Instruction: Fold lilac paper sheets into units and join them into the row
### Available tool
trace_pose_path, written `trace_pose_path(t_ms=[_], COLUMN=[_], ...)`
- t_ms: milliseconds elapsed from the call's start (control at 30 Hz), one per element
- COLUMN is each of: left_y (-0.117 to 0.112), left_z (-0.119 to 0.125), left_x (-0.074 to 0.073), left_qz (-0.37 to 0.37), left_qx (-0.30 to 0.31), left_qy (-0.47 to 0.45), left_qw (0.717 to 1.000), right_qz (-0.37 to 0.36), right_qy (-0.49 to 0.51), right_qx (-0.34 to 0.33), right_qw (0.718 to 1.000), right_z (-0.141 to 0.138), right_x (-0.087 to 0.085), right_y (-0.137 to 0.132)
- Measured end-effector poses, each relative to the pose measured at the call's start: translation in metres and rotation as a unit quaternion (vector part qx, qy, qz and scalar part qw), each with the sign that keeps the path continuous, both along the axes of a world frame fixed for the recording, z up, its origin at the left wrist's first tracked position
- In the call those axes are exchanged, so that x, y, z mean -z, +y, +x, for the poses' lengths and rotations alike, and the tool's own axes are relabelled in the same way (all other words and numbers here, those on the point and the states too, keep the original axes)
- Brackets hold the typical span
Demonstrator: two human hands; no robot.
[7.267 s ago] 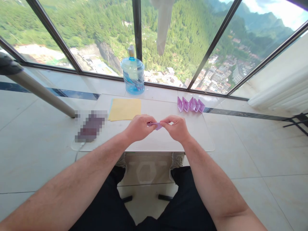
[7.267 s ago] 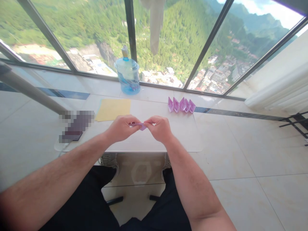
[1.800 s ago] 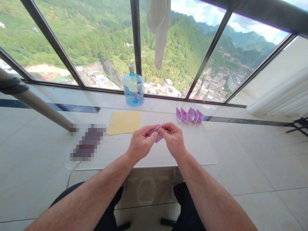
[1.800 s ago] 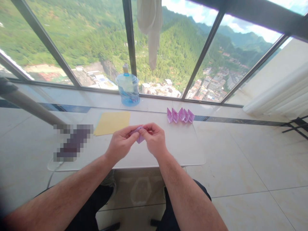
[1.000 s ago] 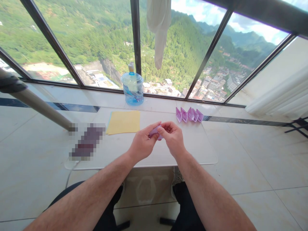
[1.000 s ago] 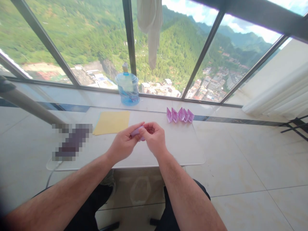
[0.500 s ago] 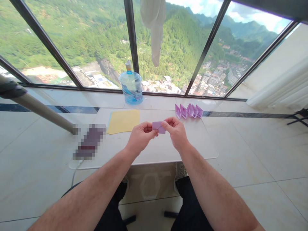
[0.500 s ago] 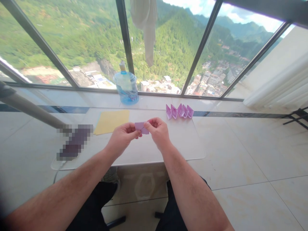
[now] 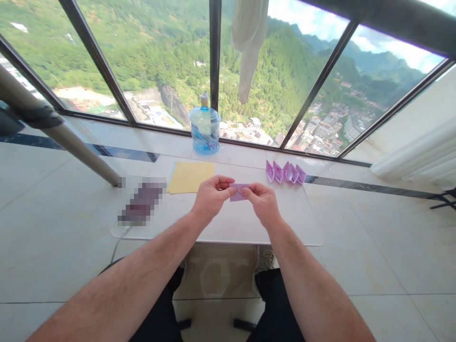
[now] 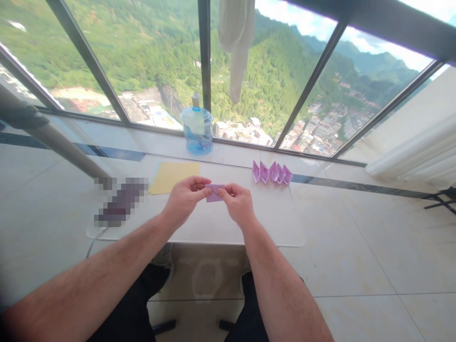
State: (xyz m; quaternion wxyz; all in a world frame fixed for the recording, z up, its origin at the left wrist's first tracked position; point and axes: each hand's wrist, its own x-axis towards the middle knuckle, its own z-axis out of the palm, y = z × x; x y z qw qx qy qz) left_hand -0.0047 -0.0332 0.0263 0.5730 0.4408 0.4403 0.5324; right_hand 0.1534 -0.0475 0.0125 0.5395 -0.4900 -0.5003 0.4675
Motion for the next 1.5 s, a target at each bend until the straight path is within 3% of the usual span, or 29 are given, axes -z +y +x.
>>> trace_pose_path(t_ms=[167, 567, 800, 1000, 1367, 1500], left_y=[-0.002, -0.007, -0.002, -0.002, 0.004, 0.007], left_z=[0.003, 0.006, 0.005, 0.003, 0.003, 0.001], left_x=[0.005, 0.001, 0.007, 0.009, 0.016, 0.017], left_qz=[-0.034, -0.036, -0.037, -0.073, -0.106, -0.109], left_qx=[-0.007, -0.005, -0.089, 0.02, -0.006, 0.022], left_qy=[-0.071, -0.053, -0.031, -0.017, -0.081, -0.09], left_qw=[0.997, 0.998, 0.995, 0.997, 0.991, 0.99], right_qz=[-0.004, -0.006, -0.035, -0.039, -0.054, -0.059], right_qy=[0.046, 0.024, -0.014, -0.05, -0.075, -0.084], right_qx=[0.015, 0.038, 0.014, 0.036, 0.009, 0.002], right_qw=[0.999, 0.999, 0.999, 0.997, 0.996, 0.995], right_z=[-0.004, -0.008, -0.012, -0.011, -0.011, -0.008], right_x=[0.004, 0.006, 0.003, 0.0, 0.0, 0.002], right_y=[0.001, -0.001, -0.002, -0.002, -0.004, -0.003])
